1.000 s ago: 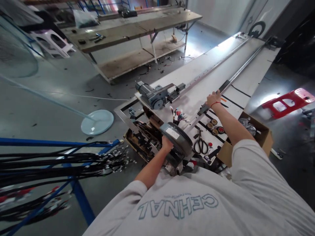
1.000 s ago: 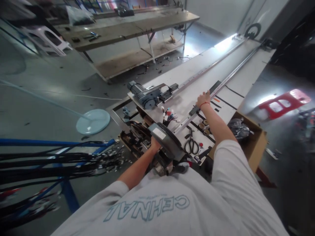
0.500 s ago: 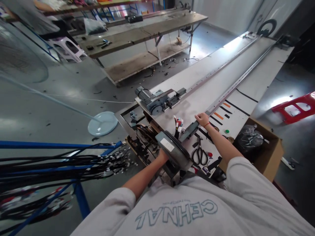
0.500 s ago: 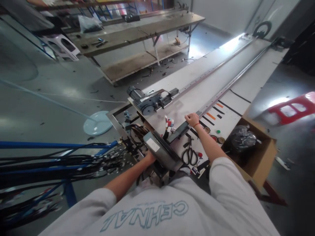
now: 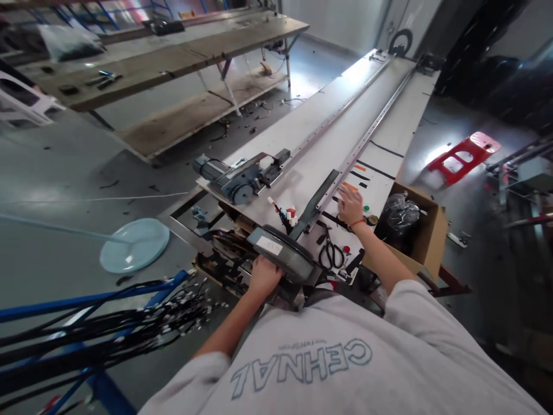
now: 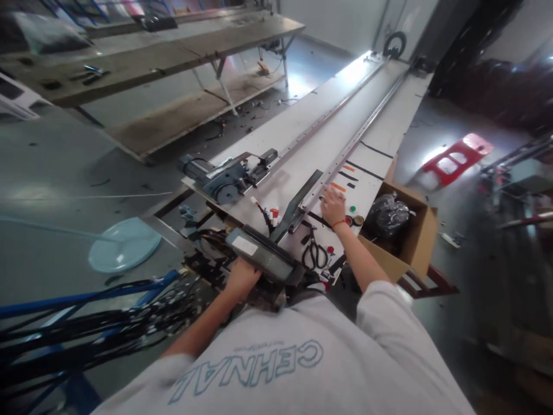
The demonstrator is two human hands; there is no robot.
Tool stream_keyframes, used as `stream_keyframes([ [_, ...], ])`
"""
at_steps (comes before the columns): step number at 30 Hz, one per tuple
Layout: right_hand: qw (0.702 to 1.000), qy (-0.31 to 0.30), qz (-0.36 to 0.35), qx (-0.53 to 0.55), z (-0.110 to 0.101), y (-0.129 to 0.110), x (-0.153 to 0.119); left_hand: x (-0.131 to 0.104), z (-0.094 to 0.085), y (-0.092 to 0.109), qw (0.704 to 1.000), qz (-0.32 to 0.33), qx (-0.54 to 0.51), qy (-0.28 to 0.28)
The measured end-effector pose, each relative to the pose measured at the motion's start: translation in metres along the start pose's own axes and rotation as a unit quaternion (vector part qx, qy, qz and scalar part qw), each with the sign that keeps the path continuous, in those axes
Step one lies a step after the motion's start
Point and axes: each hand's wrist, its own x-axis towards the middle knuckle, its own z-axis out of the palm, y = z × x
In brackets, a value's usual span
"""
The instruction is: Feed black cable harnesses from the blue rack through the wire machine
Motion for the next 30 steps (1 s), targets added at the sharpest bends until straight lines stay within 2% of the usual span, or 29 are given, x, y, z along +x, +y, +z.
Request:
stream_keyframes([
  [2,0.984,-0.080,0.153,-0.048,0.003,0.041,-0.019,-0.024,-0.009,-0.019,0.999,-0.003,0.044,0.029],
  [3,0.969,-0.124,0.201,-0.064,0.006,0.058,-0.025,-0.036,-0.013,-0.029,0.998,-0.020,0.057,0.031],
  [5,0.950,-0.193,0.230,-0.084,0.010,0.080,-0.030,-0.056,-0.018,-0.046,0.996,-0.065,0.064,0.006],
  [7,0.943,-0.221,0.229,-0.094,0.013,0.087,-0.028,-0.068,-0.019,-0.055,0.993,-0.093,0.075,-0.016],
  [13,0.926,-0.256,0.260,-0.096,0.013,0.081,-0.012,-0.079,-0.015,-0.054,0.993,-0.090,0.082,-0.006],
  [16,0.922,-0.252,0.274,-0.107,0.013,0.078,-0.012,-0.089,-0.016,-0.057,0.995,-0.073,0.066,0.014],
  [22,0.918,-0.236,0.295,-0.120,0.015,0.068,-0.015,-0.109,-0.019,-0.073,0.995,-0.087,0.038,0.018],
  [26,0.917,-0.224,0.306,-0.124,0.014,0.066,-0.007,-0.125,-0.024,-0.102,0.996,-0.090,0.024,0.003],
  [28,0.926,-0.209,0.290,-0.121,0.015,0.064,-0.008,-0.139,-0.030,-0.128,0.993,-0.112,0.033,-0.002],
  [30,0.952,-0.161,0.238,-0.107,0.020,0.054,-0.024,-0.155,-0.040,-0.159,0.991,-0.124,0.049,0.022],
])
